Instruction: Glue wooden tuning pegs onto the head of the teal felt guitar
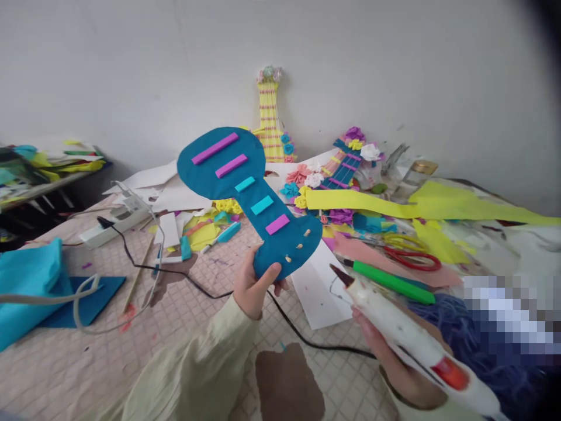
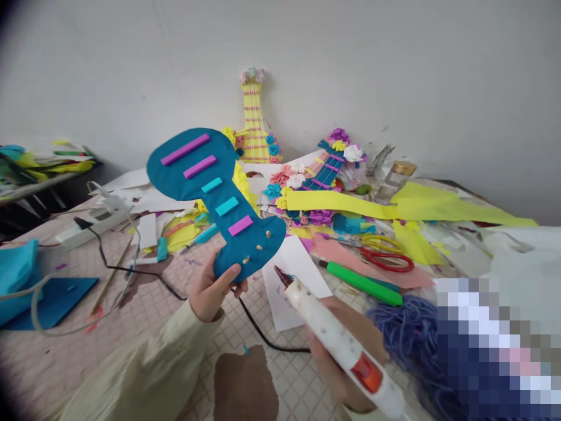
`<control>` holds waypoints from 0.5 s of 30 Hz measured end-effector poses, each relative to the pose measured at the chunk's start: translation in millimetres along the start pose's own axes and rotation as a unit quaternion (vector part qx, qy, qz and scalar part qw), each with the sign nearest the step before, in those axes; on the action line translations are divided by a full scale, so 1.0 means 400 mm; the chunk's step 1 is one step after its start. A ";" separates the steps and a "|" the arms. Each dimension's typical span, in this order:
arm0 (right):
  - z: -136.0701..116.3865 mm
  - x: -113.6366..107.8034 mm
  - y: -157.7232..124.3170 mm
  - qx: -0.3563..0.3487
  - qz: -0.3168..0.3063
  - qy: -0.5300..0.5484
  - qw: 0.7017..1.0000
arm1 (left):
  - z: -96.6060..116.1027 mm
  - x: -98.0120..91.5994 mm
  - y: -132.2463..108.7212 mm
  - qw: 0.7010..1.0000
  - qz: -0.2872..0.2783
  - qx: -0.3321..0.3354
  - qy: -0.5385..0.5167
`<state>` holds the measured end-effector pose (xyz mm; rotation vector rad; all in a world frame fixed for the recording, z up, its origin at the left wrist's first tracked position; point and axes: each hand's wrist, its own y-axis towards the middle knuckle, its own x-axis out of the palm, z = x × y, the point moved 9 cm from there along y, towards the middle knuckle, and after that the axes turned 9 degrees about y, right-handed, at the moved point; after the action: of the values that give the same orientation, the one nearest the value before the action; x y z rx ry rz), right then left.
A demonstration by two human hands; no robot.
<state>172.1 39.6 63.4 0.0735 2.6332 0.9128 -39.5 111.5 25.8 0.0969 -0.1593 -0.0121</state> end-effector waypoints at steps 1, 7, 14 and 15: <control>-0.024 0.008 -0.001 -0.035 -0.013 -0.034 0.999 | -0.003 0.005 -0.002 1.000 -0.009 -0.011 -0.007; -0.093 0.051 0.002 -0.150 -0.071 -0.090 0.982 | -0.026 0.022 -0.009 0.992 -0.042 -0.108 -0.047; -0.073 0.075 -0.017 -0.133 -0.102 -0.116 0.979 | -0.016 0.003 -0.020 0.997 -0.005 -0.078 0.030; -0.076 0.079 -0.017 -0.136 -0.104 -0.126 0.977 | -0.010 0.002 -0.024 0.997 0.004 -0.065 0.052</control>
<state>132.7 21.4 71.5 -0.1422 2.2149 1.0997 -38.1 102.3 21.2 -0.0326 -0.0540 -0.0099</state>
